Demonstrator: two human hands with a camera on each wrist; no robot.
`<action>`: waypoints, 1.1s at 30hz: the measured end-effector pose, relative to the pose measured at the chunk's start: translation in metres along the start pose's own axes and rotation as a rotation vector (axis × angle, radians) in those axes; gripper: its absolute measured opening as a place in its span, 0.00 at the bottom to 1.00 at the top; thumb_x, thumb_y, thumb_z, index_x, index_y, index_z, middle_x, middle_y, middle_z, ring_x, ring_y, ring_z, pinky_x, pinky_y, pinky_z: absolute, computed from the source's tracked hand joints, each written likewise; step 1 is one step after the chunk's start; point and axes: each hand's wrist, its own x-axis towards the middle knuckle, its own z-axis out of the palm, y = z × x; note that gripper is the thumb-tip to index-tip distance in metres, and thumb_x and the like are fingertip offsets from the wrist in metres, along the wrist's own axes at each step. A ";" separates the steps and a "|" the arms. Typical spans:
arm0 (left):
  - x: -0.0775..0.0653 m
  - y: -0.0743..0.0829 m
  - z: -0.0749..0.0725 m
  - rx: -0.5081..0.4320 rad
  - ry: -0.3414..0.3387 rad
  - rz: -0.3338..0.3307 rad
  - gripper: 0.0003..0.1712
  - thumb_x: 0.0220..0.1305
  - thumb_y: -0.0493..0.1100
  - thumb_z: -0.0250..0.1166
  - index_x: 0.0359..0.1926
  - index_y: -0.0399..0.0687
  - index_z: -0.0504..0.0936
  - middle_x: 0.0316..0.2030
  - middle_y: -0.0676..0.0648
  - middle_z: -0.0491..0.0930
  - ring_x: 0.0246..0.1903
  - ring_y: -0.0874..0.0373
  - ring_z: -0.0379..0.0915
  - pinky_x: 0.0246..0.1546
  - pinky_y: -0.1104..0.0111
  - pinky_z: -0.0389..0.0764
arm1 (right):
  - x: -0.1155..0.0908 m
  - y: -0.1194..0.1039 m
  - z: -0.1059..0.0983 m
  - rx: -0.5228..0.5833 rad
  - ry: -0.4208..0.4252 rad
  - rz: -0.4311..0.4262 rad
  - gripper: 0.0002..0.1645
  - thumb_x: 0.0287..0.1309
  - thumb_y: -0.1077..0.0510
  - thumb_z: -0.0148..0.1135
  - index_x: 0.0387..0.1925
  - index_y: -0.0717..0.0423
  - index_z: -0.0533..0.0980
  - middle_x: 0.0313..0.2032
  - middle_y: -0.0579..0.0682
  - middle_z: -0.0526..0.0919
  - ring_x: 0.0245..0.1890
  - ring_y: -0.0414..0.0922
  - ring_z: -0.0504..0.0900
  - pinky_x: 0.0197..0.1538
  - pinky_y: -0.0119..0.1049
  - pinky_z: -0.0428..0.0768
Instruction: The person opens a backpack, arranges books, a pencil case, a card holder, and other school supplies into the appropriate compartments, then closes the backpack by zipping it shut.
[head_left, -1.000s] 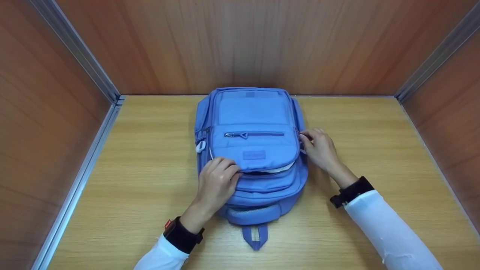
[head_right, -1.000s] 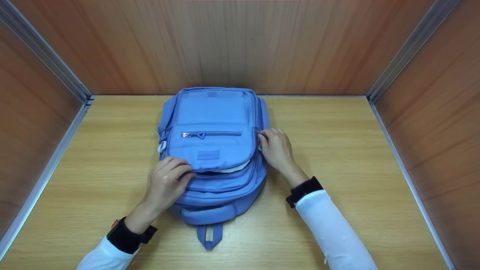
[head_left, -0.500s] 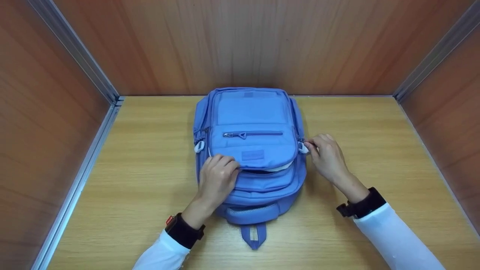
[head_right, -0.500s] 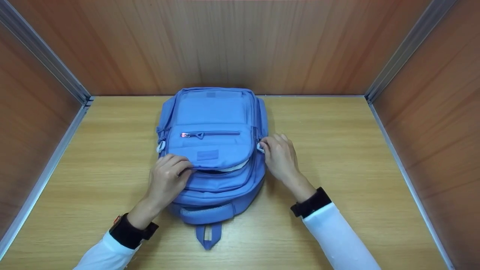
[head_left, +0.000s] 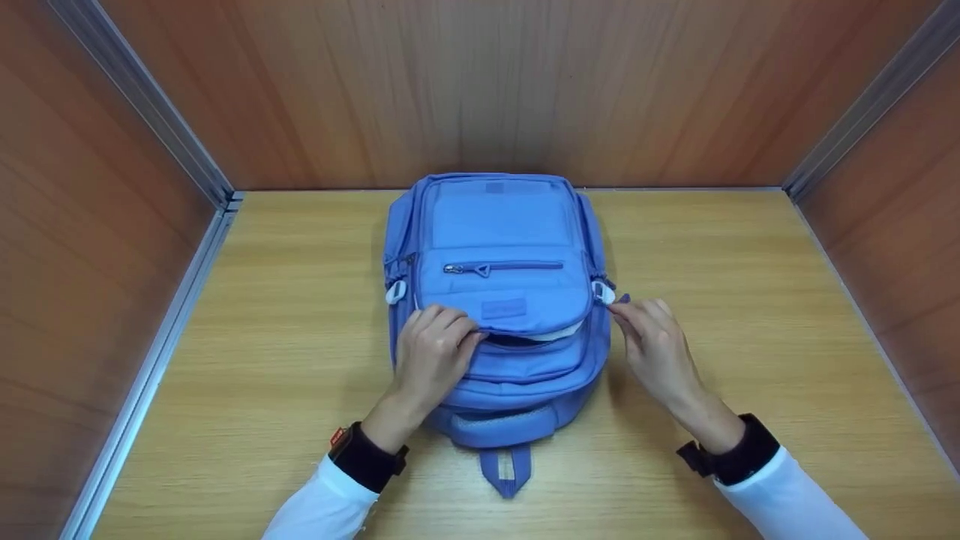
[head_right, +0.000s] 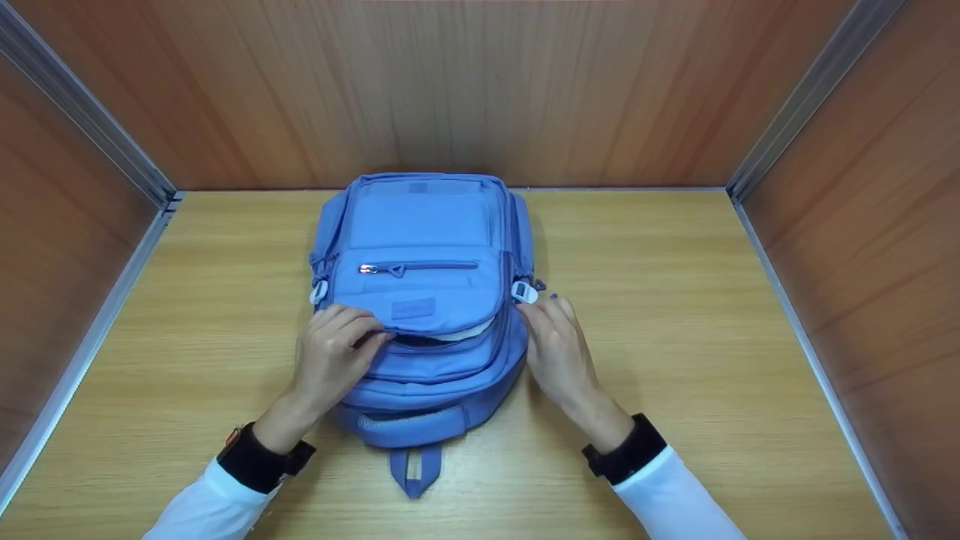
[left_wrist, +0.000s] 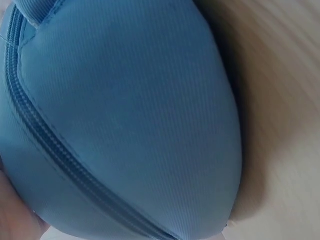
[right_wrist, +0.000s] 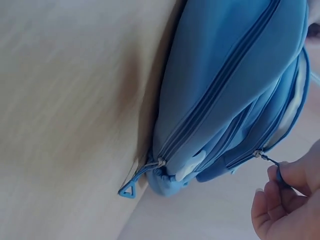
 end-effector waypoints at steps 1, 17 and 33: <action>0.000 0.000 0.000 0.001 -0.001 -0.002 0.05 0.54 0.45 0.70 0.29 0.50 0.85 0.30 0.54 0.82 0.32 0.58 0.73 0.29 0.69 0.68 | -0.002 -0.003 0.000 0.002 0.006 -0.010 0.12 0.53 0.74 0.61 0.40 0.65 0.81 0.33 0.52 0.81 0.36 0.44 0.73 0.36 0.26 0.70; 0.005 0.001 0.002 -0.075 0.018 -0.051 0.05 0.50 0.43 0.73 0.29 0.50 0.86 0.29 0.54 0.83 0.32 0.59 0.74 0.31 0.69 0.71 | -0.021 -0.055 0.002 0.060 0.034 -0.049 0.14 0.50 0.75 0.63 0.41 0.65 0.81 0.35 0.50 0.82 0.37 0.42 0.74 0.36 0.22 0.71; 0.006 0.001 0.002 -0.049 0.016 -0.043 0.05 0.50 0.43 0.73 0.29 0.49 0.85 0.29 0.54 0.82 0.31 0.58 0.74 0.31 0.68 0.71 | -0.013 -0.106 0.044 0.179 0.013 -0.157 0.11 0.55 0.69 0.62 0.41 0.64 0.82 0.37 0.48 0.82 0.39 0.42 0.75 0.43 0.25 0.72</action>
